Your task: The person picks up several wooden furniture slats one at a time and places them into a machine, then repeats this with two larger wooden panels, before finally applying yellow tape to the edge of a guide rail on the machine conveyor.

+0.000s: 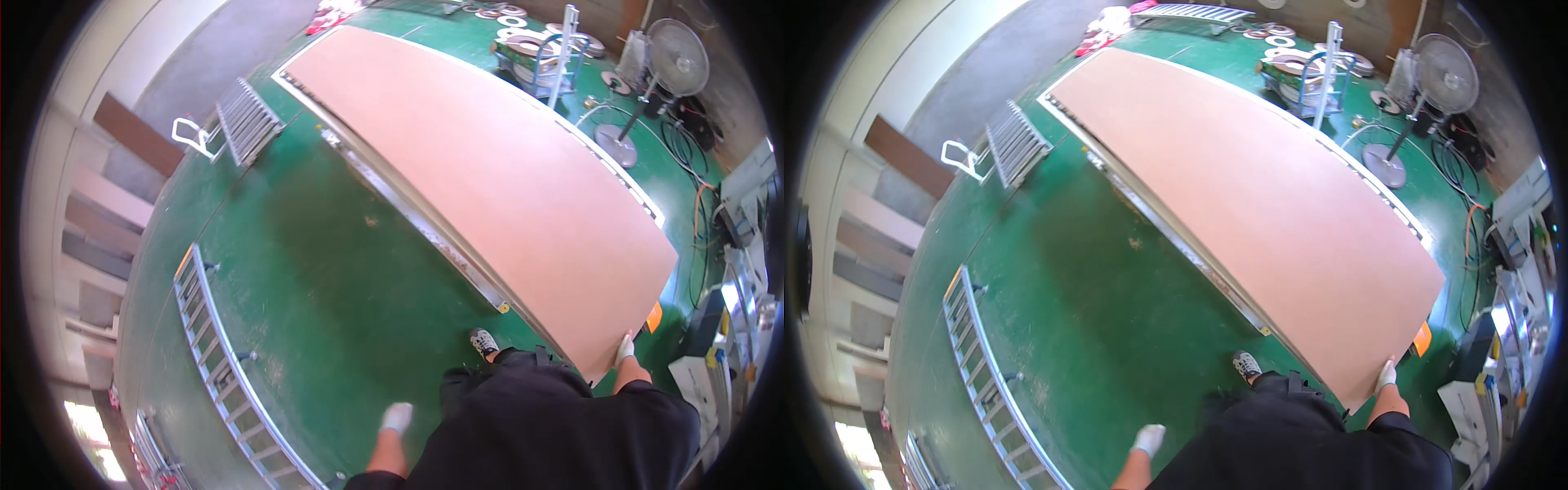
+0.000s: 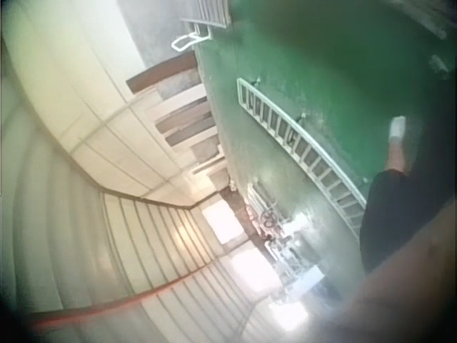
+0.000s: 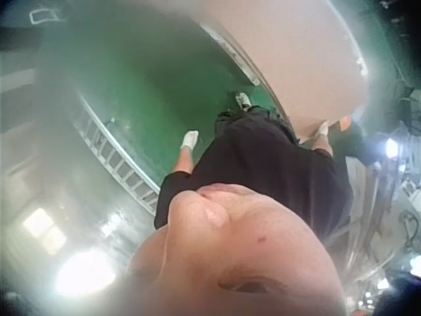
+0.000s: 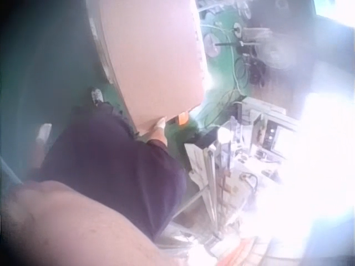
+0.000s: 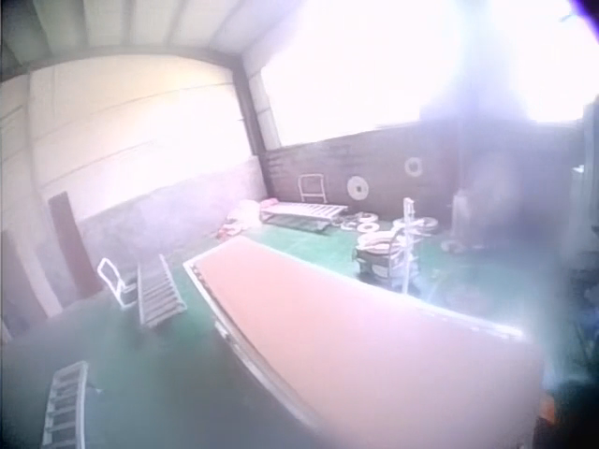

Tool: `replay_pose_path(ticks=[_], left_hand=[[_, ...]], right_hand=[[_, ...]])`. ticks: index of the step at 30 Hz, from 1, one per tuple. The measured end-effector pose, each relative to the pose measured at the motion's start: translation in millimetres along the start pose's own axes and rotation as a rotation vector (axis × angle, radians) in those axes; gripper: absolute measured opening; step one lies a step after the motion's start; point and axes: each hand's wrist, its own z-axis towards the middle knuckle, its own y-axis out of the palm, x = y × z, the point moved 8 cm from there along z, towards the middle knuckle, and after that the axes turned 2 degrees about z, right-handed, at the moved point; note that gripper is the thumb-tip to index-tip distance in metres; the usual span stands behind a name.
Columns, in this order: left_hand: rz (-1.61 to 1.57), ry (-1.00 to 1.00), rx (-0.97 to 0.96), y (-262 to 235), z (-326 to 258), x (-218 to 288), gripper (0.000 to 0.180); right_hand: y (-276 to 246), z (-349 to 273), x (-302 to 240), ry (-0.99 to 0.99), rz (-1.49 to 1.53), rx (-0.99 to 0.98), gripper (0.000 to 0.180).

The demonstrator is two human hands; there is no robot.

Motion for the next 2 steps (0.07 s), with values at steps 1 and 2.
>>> replay_pose_path(ticks=[1,2], left_hand=[[-0.011,-0.128,0.079,-24,34,-57,0.049],[-0.147,-0.293,0.123,-50,79,-102,0.053]], right_hand=[[16,-24,8,0.002,-0.013,0.001,0.093],[22,-42,-2,-0.014,0.012,0.031,0.093]])
